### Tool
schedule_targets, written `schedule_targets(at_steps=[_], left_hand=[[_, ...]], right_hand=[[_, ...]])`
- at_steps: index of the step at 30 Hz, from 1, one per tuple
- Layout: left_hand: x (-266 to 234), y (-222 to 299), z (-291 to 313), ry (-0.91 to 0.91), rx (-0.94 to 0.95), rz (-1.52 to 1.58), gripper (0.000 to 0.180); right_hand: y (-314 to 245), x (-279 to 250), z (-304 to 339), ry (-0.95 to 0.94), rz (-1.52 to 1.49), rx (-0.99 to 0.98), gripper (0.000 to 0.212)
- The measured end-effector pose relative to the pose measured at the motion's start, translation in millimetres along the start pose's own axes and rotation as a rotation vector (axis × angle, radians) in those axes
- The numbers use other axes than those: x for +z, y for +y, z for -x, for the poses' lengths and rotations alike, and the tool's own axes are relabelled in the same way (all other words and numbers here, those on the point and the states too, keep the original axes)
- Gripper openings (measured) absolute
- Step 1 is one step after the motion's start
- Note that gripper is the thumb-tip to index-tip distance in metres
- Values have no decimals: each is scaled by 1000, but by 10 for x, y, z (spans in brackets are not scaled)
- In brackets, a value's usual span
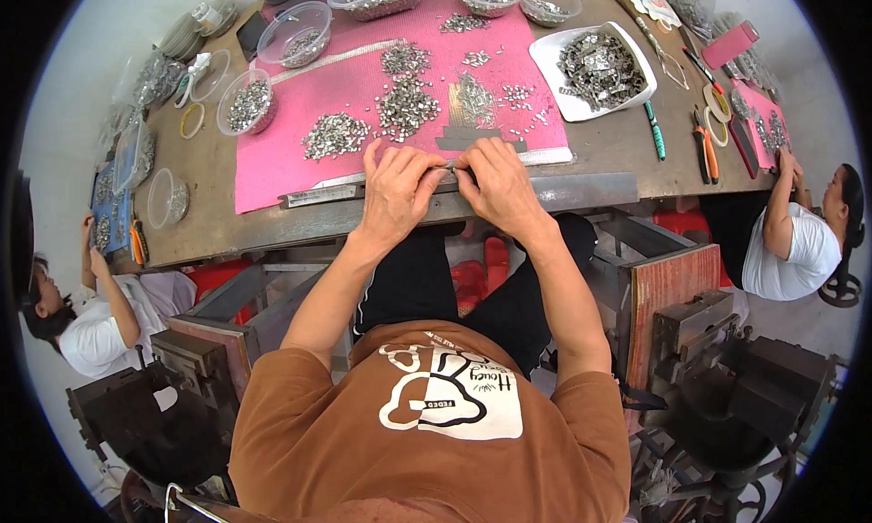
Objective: The person assembles and presses small metal pieces using a manual hand-press and a metal mold.
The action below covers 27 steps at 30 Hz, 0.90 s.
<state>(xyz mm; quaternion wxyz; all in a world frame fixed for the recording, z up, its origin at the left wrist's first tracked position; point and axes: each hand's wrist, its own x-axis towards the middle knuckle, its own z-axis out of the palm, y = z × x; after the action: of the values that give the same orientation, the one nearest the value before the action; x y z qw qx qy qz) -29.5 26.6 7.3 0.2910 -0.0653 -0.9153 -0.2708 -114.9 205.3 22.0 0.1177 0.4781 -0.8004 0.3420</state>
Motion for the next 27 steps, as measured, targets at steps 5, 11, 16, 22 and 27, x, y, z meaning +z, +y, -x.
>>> schedule_targets(at_steps=[5, 11, 16, 22, 27], left_hand=[[52, 27, -14, 23, -37, -45, 21], [-5, -10, 39, 68, -56, -80, 23], [-31, -59, 61, 100, -63, -67, 24], [-183, -160, 146, 106, -104, -131, 23], [-387, -277, 220, 148, -100, -53, 25]], right_hand=[[-62, -15, 21, 4, 15, -18, 15], [-44, 51, 37, 50, -91, 113, 12], [-65, 131, 59, 102, -88, 178, 12], [-90, 180, 61, 160, -183, 274, 11], [-91, 202, 89, 178, -135, 226, 10]])
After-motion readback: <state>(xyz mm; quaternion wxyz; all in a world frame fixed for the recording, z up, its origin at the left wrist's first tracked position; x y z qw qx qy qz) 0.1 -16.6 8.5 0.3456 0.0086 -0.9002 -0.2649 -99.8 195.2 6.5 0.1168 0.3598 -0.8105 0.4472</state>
